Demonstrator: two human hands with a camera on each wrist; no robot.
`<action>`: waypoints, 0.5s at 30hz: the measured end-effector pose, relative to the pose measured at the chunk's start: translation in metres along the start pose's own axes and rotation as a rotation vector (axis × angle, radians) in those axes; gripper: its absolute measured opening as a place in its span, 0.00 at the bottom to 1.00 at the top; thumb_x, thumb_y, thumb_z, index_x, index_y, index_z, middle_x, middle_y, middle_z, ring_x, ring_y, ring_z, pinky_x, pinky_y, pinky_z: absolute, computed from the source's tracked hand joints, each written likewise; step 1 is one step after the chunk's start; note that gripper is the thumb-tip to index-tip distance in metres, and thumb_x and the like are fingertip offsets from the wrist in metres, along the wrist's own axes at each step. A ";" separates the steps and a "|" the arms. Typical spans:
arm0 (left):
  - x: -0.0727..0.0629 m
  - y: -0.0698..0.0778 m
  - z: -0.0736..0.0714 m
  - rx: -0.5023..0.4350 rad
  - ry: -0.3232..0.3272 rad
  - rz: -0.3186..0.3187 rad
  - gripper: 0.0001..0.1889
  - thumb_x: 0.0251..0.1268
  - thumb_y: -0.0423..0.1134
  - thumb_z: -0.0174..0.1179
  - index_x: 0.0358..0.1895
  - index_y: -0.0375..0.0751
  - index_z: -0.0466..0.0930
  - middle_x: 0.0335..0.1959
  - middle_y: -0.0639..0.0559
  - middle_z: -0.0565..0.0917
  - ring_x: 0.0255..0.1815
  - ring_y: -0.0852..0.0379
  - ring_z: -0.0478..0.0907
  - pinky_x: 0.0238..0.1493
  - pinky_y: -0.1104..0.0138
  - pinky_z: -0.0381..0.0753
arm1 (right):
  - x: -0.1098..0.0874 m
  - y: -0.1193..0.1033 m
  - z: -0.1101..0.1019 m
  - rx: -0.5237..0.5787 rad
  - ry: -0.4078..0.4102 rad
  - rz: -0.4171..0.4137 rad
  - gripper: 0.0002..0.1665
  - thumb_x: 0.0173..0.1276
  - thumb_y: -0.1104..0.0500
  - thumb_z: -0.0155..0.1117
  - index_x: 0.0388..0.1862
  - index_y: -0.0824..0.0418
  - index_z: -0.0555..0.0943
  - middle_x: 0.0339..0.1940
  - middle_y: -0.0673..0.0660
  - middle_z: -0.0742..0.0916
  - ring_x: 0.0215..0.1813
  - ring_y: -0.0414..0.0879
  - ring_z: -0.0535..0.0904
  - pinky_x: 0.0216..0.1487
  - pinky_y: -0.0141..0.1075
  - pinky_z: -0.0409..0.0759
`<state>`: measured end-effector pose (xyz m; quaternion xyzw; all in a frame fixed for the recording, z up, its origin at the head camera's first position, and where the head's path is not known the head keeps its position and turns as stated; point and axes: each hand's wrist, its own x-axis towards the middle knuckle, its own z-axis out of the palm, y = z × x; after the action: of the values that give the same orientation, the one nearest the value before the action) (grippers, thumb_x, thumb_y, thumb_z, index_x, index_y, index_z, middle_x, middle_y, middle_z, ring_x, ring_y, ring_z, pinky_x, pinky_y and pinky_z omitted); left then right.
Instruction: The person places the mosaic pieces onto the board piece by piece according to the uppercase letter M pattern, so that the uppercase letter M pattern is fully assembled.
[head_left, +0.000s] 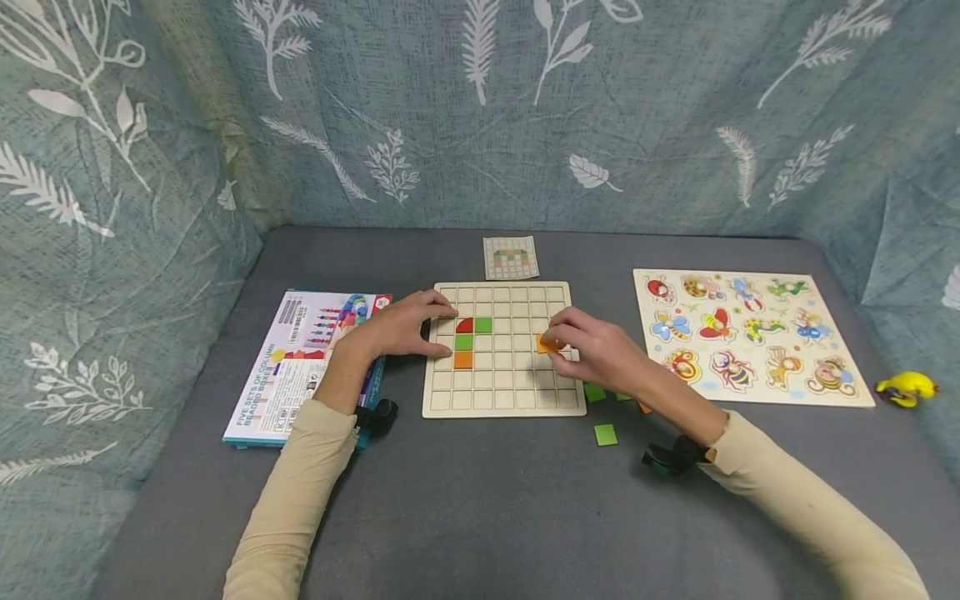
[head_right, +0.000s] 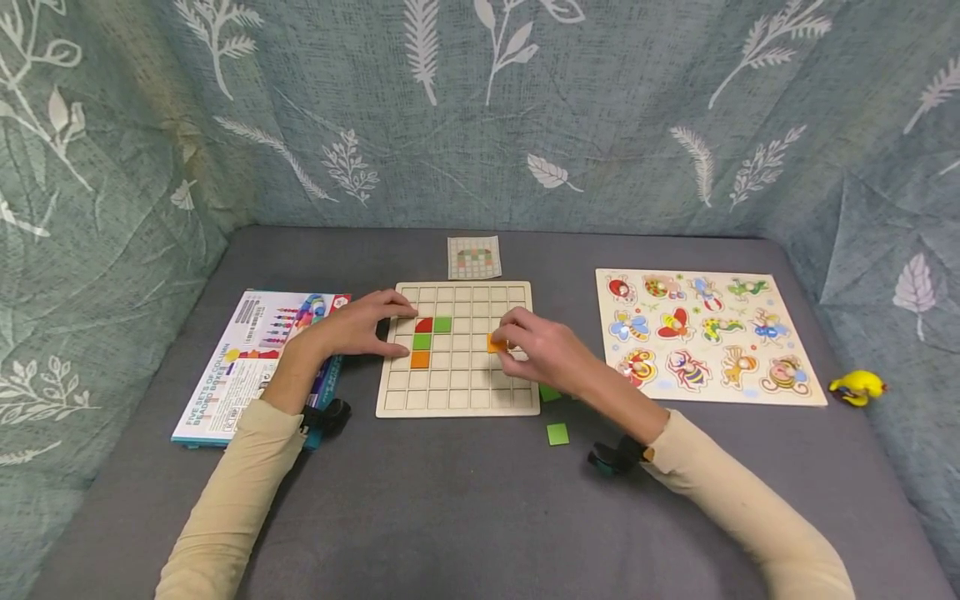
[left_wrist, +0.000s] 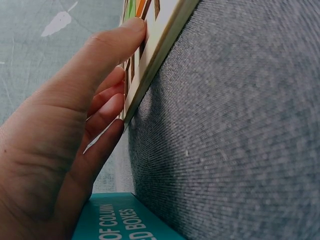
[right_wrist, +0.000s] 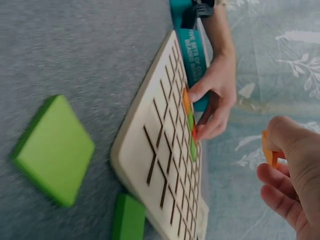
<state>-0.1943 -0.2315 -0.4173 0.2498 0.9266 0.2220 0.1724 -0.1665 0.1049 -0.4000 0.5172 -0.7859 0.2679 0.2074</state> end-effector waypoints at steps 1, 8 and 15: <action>0.000 0.000 0.000 -0.001 0.000 -0.001 0.35 0.55 0.56 0.68 0.65 0.45 0.74 0.64 0.48 0.69 0.65 0.50 0.67 0.65 0.51 0.70 | 0.003 0.000 0.001 0.008 0.001 -0.002 0.11 0.51 0.65 0.70 0.35 0.60 0.82 0.37 0.54 0.82 0.31 0.40 0.78 0.28 0.31 0.77; 0.000 -0.001 -0.001 0.006 0.003 0.004 0.35 0.55 0.56 0.68 0.66 0.44 0.74 0.64 0.48 0.69 0.65 0.50 0.67 0.65 0.51 0.70 | 0.021 0.009 0.016 -0.006 -0.102 0.040 0.08 0.57 0.63 0.71 0.36 0.58 0.84 0.37 0.53 0.84 0.36 0.43 0.81 0.33 0.35 0.80; 0.000 0.000 0.000 0.001 -0.009 -0.007 0.35 0.56 0.56 0.68 0.66 0.45 0.73 0.65 0.48 0.68 0.66 0.49 0.66 0.66 0.51 0.69 | 0.033 0.026 0.044 -0.059 -0.262 0.124 0.05 0.62 0.60 0.70 0.37 0.58 0.85 0.37 0.54 0.85 0.38 0.45 0.81 0.35 0.36 0.80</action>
<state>-0.1948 -0.2314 -0.4170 0.2477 0.9268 0.2197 0.1773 -0.2050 0.0622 -0.4190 0.4919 -0.8442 0.1872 0.1014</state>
